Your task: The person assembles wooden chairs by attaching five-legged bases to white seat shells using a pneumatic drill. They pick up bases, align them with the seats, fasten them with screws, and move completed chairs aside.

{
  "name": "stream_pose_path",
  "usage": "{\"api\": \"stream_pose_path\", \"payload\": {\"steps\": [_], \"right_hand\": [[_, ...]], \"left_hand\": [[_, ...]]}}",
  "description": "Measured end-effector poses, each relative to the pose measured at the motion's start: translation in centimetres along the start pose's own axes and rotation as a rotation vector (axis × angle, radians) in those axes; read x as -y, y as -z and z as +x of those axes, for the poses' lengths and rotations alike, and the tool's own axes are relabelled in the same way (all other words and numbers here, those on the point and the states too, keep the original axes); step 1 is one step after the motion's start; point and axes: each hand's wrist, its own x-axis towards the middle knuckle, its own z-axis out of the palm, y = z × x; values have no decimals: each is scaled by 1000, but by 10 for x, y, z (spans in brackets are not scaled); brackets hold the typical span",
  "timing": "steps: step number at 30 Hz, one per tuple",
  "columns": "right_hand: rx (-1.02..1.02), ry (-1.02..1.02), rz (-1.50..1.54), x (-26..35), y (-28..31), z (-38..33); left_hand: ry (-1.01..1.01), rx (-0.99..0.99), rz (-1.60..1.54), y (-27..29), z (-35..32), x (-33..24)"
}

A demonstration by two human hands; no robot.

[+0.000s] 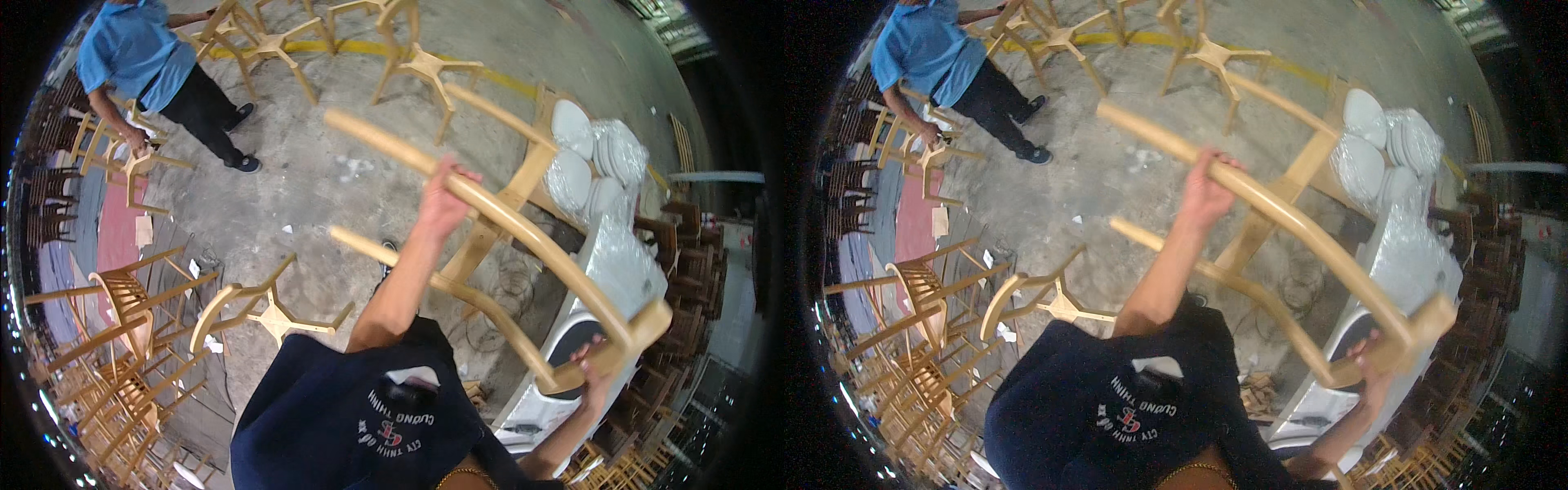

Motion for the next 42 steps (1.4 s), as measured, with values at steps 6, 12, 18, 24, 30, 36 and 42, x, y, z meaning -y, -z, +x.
{"api": "stream_pose_path", "payload": {"steps": [6, 12, 18, 24, 30, 36, 42], "right_hand": [[-620, -64, 337, -197, 6, -194], [-900, -153, -176, -243, -3, -250], [-1207, 709, 402, -24, 52, -328], [-1589, 666, 605, -79, 58, -388], [-1593, 683, 585, -121, 69, -369], [-1510, 633, 606, -143, 137, -296], [-1328, 387, 351, -186, 160, -233]], "left_hand": [[472, 403, 455, -125, -67, 196], [821, 826, 1021, -106, -230, 321], [759, 1660, 1408, -8, -398, 368], [1016, 1804, 1370, 30, -470, 378], [1037, 2066, 1356, 45, -444, 427], [1098, 1971, 1394, 67, -391, 513], [1077, 1849, 1331, 108, -351, 571]]}}
